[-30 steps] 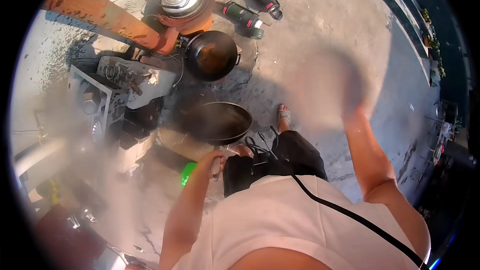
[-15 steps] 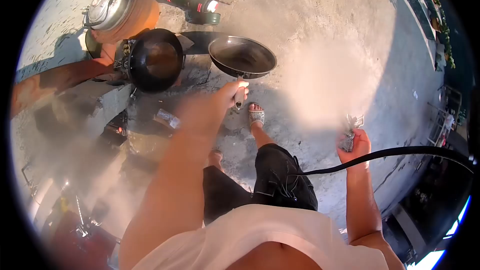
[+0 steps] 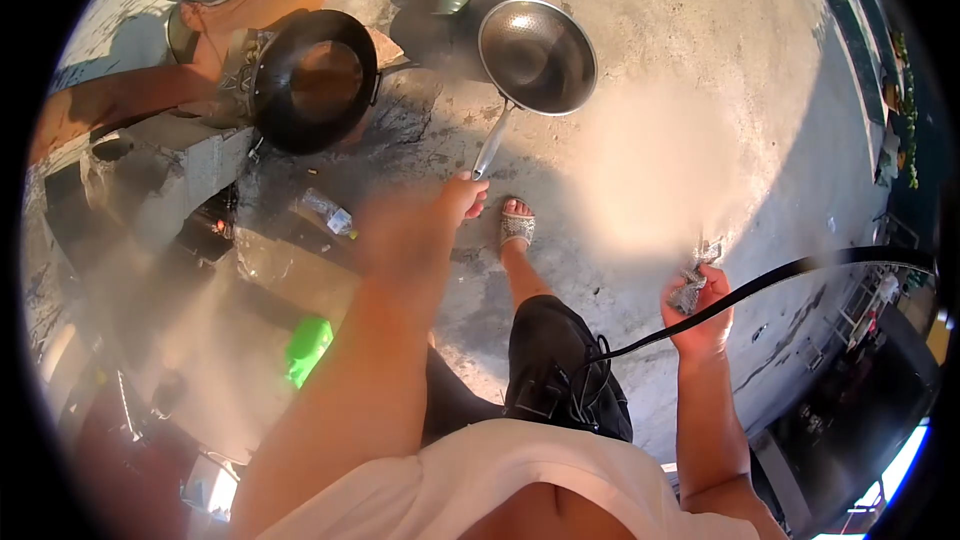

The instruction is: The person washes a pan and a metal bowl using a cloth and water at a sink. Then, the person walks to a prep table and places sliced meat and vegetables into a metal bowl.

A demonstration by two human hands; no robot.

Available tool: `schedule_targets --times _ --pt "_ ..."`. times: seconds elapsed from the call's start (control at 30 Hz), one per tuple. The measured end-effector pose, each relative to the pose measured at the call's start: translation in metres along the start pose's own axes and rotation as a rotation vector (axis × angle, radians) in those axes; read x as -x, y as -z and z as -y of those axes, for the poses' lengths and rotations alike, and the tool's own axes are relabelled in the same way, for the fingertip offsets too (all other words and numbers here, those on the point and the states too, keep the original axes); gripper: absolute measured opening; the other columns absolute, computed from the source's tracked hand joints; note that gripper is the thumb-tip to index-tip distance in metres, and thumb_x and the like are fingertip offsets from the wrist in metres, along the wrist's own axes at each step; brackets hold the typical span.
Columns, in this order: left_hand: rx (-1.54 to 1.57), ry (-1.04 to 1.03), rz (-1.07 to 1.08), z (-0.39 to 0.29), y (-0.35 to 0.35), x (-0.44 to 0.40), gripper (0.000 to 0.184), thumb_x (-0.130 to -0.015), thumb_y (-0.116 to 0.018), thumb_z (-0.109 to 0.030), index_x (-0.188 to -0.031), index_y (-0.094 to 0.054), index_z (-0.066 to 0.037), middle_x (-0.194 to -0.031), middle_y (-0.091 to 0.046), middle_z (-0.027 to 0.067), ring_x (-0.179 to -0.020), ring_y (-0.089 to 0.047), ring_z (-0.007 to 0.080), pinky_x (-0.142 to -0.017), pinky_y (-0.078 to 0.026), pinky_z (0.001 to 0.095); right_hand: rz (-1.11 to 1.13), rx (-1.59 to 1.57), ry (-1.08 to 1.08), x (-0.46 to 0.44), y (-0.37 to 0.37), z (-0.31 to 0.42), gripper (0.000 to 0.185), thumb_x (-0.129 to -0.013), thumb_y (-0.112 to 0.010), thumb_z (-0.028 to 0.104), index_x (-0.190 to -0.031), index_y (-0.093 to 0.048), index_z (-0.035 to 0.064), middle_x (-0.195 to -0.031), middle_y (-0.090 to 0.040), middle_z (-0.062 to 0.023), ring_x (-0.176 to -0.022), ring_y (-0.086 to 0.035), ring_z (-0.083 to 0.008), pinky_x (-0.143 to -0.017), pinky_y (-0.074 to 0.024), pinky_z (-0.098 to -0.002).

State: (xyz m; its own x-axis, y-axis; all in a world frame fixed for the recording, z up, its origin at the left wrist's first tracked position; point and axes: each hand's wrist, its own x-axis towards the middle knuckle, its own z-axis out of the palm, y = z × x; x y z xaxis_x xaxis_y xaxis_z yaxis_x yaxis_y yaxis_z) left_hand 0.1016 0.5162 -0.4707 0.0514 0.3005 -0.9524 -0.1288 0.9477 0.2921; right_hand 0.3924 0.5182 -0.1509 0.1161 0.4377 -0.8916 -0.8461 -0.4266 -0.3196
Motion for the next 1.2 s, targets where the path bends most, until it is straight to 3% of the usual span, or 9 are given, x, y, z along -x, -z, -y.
schedule_targets --times 0.37,0.47,0.53,0.57,0.77,0.93,1.03,1.13,1.2 --pt "0.209 -0.441 0.184 0.183 0.261 0.197 0.032 -0.085 -0.054 -0.017 -0.115 -0.056 -0.008 -0.07 -0.058 0.0046 -0.045 -0.049 0.0116 -0.041 -0.04 0.0253 0.364 0.013 -0.25 0.137 -0.102 -0.179 0.026 -0.078 -0.05 0.004 -0.105 -0.05 0.0031 -0.096 -0.052 -0.0157 -0.089 -0.053 -0.0242 -0.064 -0.0443 -0.0308" --pt "0.268 -0.321 -0.312 0.233 0.352 0.304 0.031 -0.085 -0.053 -0.015 -0.115 -0.056 -0.007 -0.071 -0.058 0.0043 -0.046 -0.05 0.0113 -0.041 -0.041 0.0258 0.55 0.166 -0.459 0.177 -0.136 -0.265 0.027 -0.078 -0.05 0.004 -0.105 -0.051 0.0037 -0.098 -0.053 -0.0153 -0.089 -0.053 -0.0244 -0.065 -0.0444 -0.031" --pt "-0.373 -0.665 -0.549 0.312 0.438 0.309 0.031 -0.085 -0.053 -0.015 -0.115 -0.056 -0.006 -0.072 -0.059 0.0036 -0.048 -0.05 0.0109 -0.042 -0.041 0.0252 0.524 0.31 -0.529 0.213 -0.173 -0.324 0.026 -0.077 -0.051 0.003 -0.103 -0.054 0.005 -0.098 -0.054 -0.0132 -0.09 -0.053 -0.0246 -0.065 -0.0447 -0.0308" --pt "0.242 -0.352 -0.4 0.251 0.398 0.42 0.03 -0.086 -0.054 -0.015 -0.114 -0.056 -0.006 -0.073 -0.059 0.003 -0.049 -0.051 0.0102 -0.043 -0.041 0.0246 0.447 0.367 -0.395 0.257 -0.17 -0.33 0.027 -0.077 -0.051 0.002 -0.103 -0.054 0.0053 -0.099 -0.054 -0.0124 -0.09 -0.053 -0.0246 -0.065 -0.0449 -0.0308" --pt "0.521 -0.576 -0.72 0.354 0.492 0.552 0.032 -0.085 -0.055 -0.017 -0.116 -0.056 -0.007 -0.075 -0.059 0.0017 -0.054 -0.051 0.0089 -0.047 -0.04 0.0226 0.71 0.63 -0.555 0.315 -0.245 -0.501 0.029 -0.078 -0.051 0.002 -0.106 -0.051 0.0054 -0.103 -0.053 -0.0117 -0.091 -0.054 -0.0248 -0.065 -0.0464 -0.0318" --pt "0.818 -0.57 -0.732 0.333 0.499 0.621 0.03 -0.087 -0.054 -0.016 -0.116 -0.057 -0.008 -0.078 -0.058 0.0004 -0.058 -0.05 0.0075 -0.052 -0.04 0.0202 0.867 0.744 -0.71 0.346 -0.282 -0.581 0.025 -0.08 -0.05 0.003 -0.105 -0.05 0.0045 -0.103 -0.053 -0.0124 -0.092 -0.055 -0.0243 -0.066 -0.0479 -0.0325" --pt "0.938 -0.941 -0.711 0.271 0.524 0.651 0.03 -0.087 -0.055 -0.016 -0.116 -0.058 -0.008 -0.075 -0.056 -0.001 -0.058 -0.05 0.0068 -0.053 -0.04 0.0196 0.926 0.779 -0.736 0.344 -0.312 -0.636 0.025 -0.08 -0.049 0.003 -0.105 -0.051 0.004 -0.101 -0.053 -0.0122 -0.089 -0.055 -0.0242 -0.066 -0.0482 -0.0328" --pt "0.732 -0.961 -0.842 0.238 0.595 0.652 0.031 -0.086 -0.058 -0.015 -0.116 -0.058 -0.009 -0.081 -0.055 -0.0014 -0.065 -0.051 0.0063 -0.055 -0.041 0.0194 0.956 0.781 -0.732 0.344 -0.349 -0.703 0.025 -0.08 -0.049 0.003 -0.105 -0.051 0.0036 -0.099 -0.054 -0.012 -0.087 -0.055 -0.0242 -0.067 -0.0484 -0.0332" --pt "0.535 -1.014 -1.271 0.182 0.654 0.679 0.032 -0.085 -0.059 -0.013 -0.116 -0.058 -0.01 -0.089 -0.054 -0.0018 -0.073 -0.05 0.0062 -0.057 -0.042 0.0196 0.97 0.746 -0.727 0.35 -0.383 -0.749 0.025 -0.079 -0.049 0.003 -0.105 -0.051 0.0033 -0.098 -0.054 -0.0119 -0.086 -0.055 -0.0241 -0.067 -0.0486 -0.0334"
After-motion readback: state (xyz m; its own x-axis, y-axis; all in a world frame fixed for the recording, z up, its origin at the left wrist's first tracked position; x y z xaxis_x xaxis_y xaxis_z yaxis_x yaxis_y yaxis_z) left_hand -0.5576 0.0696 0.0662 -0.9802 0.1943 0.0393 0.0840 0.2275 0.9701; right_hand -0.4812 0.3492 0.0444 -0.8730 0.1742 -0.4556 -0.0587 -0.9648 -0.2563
